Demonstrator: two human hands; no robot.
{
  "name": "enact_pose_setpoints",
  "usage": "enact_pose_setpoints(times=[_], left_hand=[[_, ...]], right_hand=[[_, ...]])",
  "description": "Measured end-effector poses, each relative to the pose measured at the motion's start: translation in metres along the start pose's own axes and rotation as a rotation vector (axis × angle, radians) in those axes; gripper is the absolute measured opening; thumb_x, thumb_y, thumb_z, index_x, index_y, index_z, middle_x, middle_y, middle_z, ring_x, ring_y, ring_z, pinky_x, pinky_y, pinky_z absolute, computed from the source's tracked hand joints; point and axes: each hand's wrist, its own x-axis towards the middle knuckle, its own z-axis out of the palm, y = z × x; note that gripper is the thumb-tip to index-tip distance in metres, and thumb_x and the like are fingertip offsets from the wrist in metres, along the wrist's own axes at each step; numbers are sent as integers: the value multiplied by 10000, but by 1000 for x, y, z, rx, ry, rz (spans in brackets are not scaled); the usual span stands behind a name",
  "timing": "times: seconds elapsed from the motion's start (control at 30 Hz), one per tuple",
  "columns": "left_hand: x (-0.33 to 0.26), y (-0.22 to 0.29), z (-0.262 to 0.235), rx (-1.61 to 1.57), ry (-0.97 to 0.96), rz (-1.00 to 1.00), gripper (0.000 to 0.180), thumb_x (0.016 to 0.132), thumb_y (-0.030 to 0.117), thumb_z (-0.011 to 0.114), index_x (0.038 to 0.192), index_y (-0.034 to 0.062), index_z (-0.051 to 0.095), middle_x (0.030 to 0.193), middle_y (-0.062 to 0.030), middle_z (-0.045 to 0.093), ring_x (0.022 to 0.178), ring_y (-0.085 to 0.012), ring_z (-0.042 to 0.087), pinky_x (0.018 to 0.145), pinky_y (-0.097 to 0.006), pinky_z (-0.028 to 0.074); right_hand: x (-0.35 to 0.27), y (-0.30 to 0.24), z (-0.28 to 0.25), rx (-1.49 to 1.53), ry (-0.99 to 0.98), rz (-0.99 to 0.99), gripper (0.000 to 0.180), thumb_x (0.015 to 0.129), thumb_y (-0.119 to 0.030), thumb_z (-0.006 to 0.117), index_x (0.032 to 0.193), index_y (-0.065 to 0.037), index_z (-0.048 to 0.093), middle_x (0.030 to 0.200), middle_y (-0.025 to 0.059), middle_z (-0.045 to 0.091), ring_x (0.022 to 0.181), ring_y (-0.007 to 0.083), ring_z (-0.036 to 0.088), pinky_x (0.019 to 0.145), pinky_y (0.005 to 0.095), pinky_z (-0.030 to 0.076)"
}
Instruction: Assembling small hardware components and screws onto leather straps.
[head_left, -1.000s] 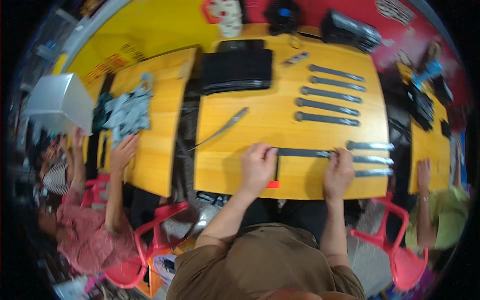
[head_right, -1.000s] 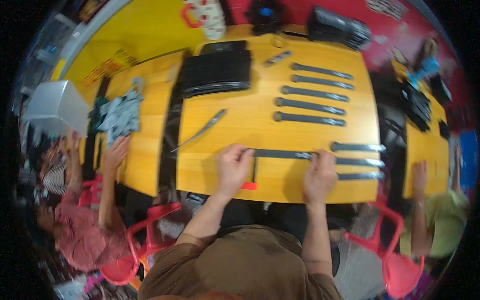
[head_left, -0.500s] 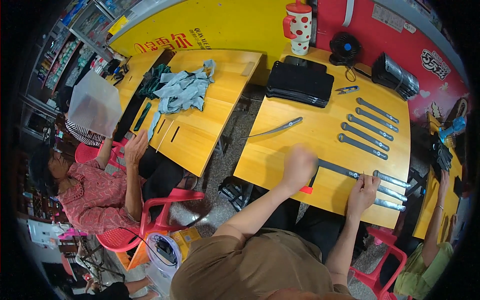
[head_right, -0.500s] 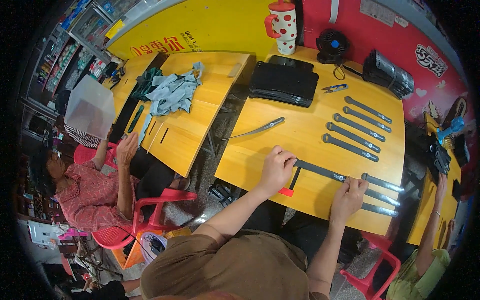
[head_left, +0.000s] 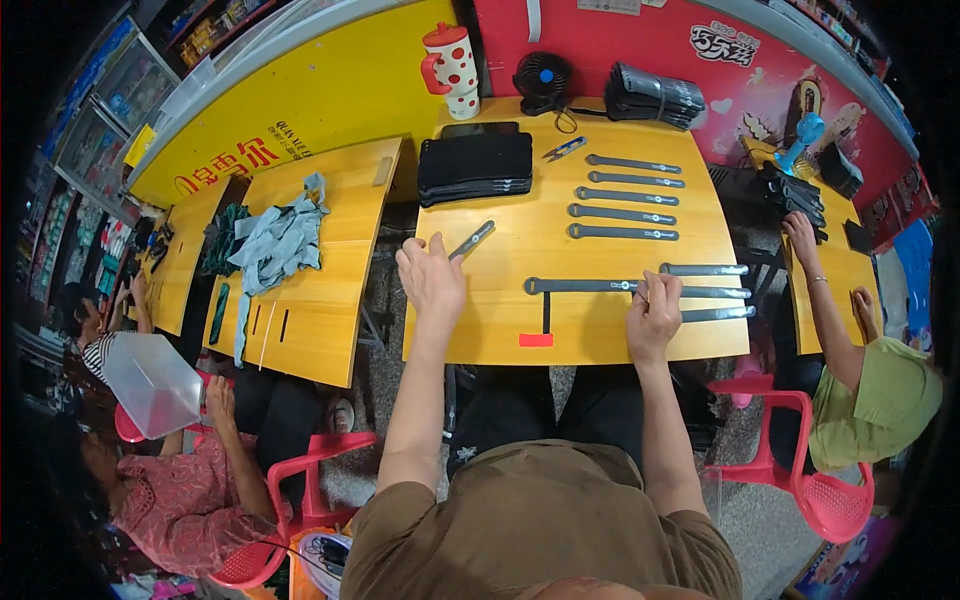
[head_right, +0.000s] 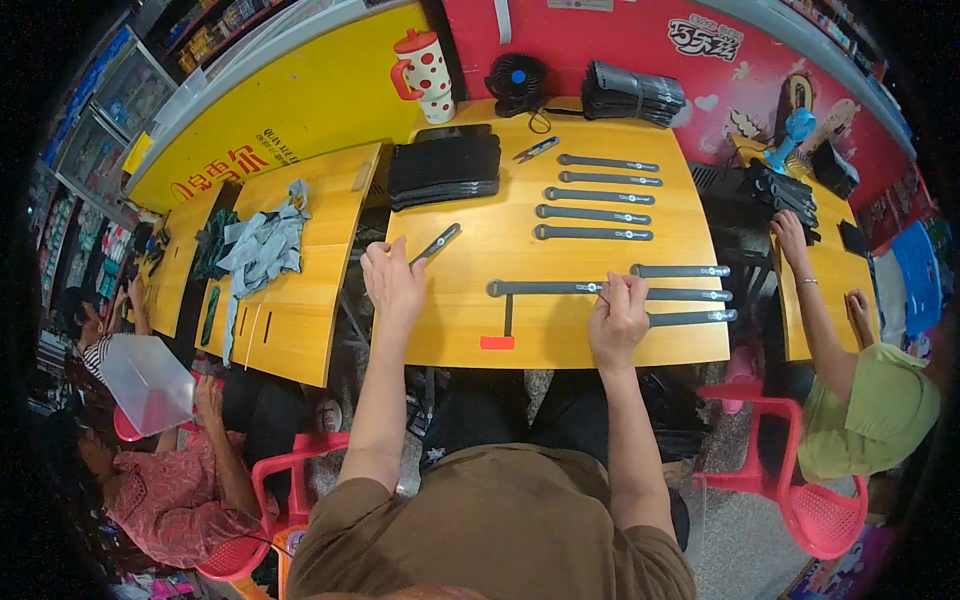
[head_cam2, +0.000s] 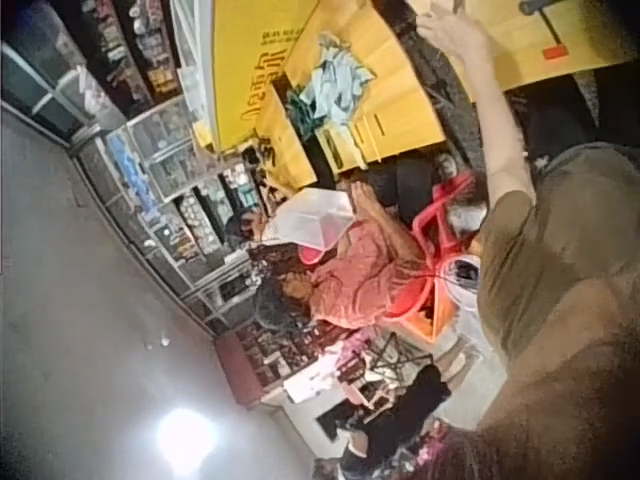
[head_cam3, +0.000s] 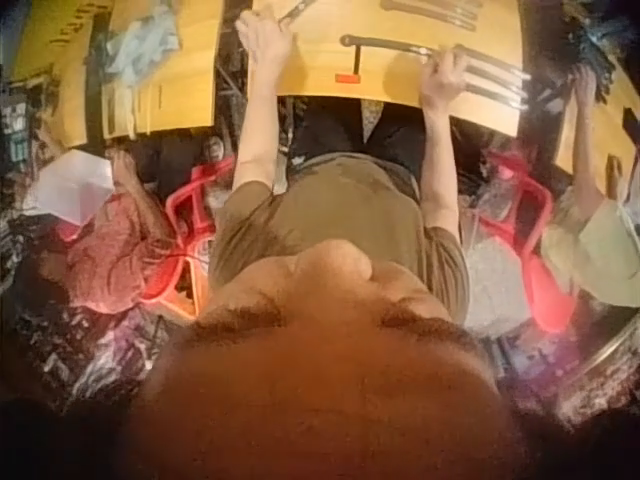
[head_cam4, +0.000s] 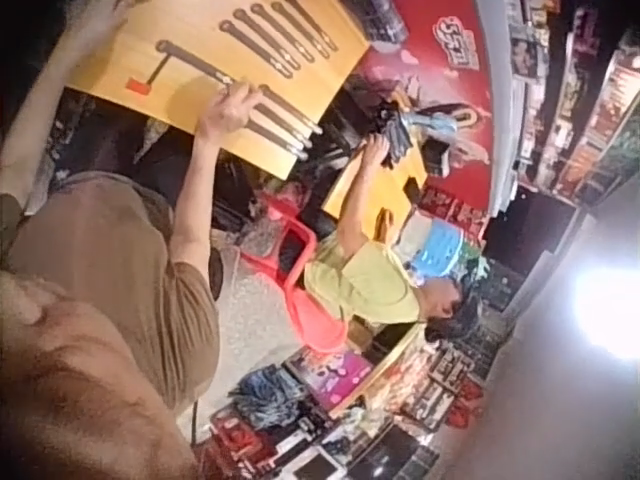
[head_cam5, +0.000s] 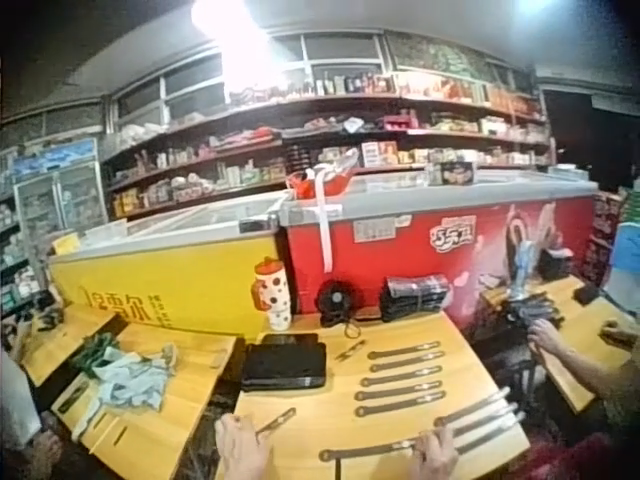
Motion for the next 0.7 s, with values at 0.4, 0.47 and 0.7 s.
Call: enact_pose_setpoints(times=[0.4,0.47,0.7], left_hand=[[-66,47,-61,-615,-331,497,142,811,-25,564,936,32,602,812,-151,660,725,-349,649,631,-422,519],[-78,67,-68,-666,-449,453,146,804,-22,575,934,35,607,819,-140,663,723,-329,653,626,-407,521],[-88,83,-58,-715,-556,412,64,889,96,604,900,33,605,770,-145,643,694,-336,641,579,-410,503]], right_hand=[[-15,-36,-64,596,-188,140,358,811,57,652,1160,1,596,926,93,586,630,89,478,526,207,363],[-19,-35,-69,887,-376,299,301,836,31,636,1135,9,615,907,85,611,606,86,479,529,203,371],[-32,-12,-89,1114,-380,489,147,878,21,581,1004,25,657,799,29,607,620,70,486,565,206,392]])
